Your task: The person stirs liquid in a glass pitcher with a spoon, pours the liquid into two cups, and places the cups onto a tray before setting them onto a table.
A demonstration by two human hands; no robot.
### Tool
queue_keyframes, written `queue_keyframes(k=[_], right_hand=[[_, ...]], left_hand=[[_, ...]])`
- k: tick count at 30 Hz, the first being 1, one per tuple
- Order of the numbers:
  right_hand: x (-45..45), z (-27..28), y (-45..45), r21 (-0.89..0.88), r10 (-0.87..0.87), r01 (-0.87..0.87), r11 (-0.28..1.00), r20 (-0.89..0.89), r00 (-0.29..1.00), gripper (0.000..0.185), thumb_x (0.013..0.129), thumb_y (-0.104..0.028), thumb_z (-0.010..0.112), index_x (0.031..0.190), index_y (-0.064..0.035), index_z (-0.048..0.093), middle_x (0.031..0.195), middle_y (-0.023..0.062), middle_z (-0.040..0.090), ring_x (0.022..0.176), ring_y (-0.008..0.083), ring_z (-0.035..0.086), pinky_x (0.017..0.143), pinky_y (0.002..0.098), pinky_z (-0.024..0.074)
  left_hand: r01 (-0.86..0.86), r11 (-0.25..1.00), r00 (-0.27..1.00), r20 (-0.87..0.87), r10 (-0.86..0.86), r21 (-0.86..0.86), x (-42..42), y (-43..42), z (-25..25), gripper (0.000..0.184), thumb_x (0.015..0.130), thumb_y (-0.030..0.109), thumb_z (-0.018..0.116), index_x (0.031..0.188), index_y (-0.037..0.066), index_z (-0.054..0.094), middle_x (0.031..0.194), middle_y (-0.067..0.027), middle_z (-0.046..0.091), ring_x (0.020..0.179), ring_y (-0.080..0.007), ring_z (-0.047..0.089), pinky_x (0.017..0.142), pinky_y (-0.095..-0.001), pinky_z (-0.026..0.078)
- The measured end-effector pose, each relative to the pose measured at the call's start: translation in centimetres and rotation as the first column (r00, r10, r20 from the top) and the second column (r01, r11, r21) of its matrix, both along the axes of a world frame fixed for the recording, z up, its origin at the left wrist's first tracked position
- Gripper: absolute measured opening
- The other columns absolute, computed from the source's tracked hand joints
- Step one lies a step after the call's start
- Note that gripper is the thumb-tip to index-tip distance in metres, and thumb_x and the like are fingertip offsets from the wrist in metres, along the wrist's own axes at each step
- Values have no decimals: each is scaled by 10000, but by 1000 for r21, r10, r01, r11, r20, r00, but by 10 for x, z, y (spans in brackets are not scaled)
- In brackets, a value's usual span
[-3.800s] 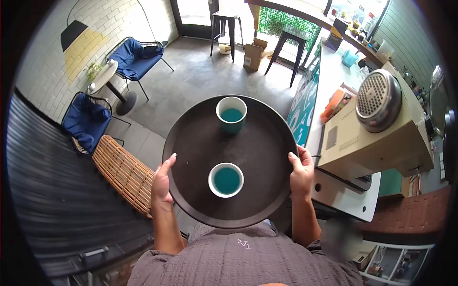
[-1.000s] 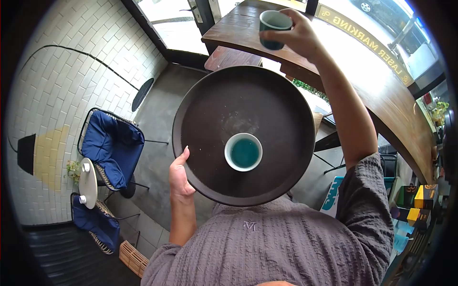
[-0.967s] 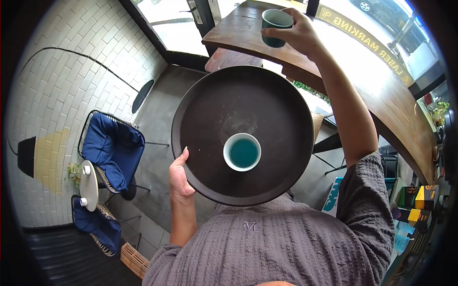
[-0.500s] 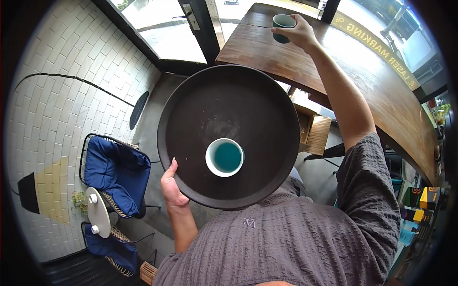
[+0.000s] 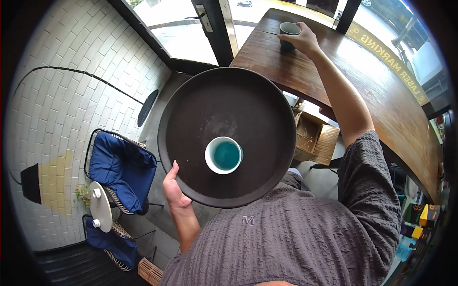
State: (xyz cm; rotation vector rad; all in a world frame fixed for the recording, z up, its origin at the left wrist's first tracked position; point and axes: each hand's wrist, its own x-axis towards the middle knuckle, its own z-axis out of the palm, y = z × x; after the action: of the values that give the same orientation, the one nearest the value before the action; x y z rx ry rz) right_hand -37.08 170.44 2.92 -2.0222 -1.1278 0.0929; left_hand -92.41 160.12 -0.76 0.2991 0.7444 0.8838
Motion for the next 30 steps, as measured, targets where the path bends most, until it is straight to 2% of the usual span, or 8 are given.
queue_keyframes(k=[10,13,15,18,20,22,26,30], right_hand=[[8,-8,-7,109,105,-104,989,-2,994,1062,603,-573,869,1364,50,469,1252,233,625,1193,315,606,1043,365,460],[7,10,-26,123,66,-88,988,171,983,1069,668,-657,817,1409,14,440,1361,226,549,1215,319,578,1028,374,466],[-5,34,-50,242,83,-107,964,108,991,1000,727,-660,773,1393,16,460,1362,230,553,1224,326,573,1023,396,469],[-45,78,-111,282,252,-261,923,71,965,589,858,-493,738,1260,-78,622,1253,123,656,1189,237,599,973,374,479],[-56,86,-147,278,489,-568,775,306,817,475,844,-400,774,1210,-120,657,1198,85,688,1142,203,620,965,359,463],[-72,100,-191,151,738,-769,622,215,639,739,707,-466,869,1268,-56,618,1131,116,702,1126,233,633,908,354,490],[-81,98,-251,108,944,-938,329,-43,326,886,608,-372,935,1333,-39,549,1239,146,649,1172,261,616,1019,383,470],[-84,76,-292,-40,935,-935,353,-29,354,955,577,-288,933,1389,-47,491,1297,164,616,1229,339,579,1066,420,455]], left_hand=[[-10,999,1000,-18,11,39,25,-19,7,408,1015,295,504,1305,13,563,1262,-160,639,1126,-318,639,967,-461,525],[19,998,1000,3,-20,55,41,-30,15,414,1023,297,490,1316,11,552,1263,-166,638,1134,-325,637,988,-472,511],[35,998,999,25,-36,51,54,-37,23,398,1024,283,491,1305,9,561,1253,-164,644,1120,-322,644,981,-471,517],[79,996,995,61,-81,38,74,-44,26,400,1028,284,483,1307,8,556,1259,-168,640,1121,-327,643,981,-474,517],[105,994,991,85,-107,30,87,-52,24,417,1030,299,475,1320,8,544,1275,-174,629,1135,-335,634,989,-477,511],[176,984,975,141,-173,-9,104,-58,20,420,1030,303,473,1316,4,544,1275,-178,628,1138,-336,634,989,-479,510],[229,973,963,154,-221,-36,138,-78,19,421,1032,316,471,1296,3,566,1254,-182,643,1131,-339,638,1004,-496,494],[298,952,940,196,-281,-66,162,-94,16,425,1028,321,478,1295,3,566,1257,-186,641,1128,-341,640,999,-496,498]])
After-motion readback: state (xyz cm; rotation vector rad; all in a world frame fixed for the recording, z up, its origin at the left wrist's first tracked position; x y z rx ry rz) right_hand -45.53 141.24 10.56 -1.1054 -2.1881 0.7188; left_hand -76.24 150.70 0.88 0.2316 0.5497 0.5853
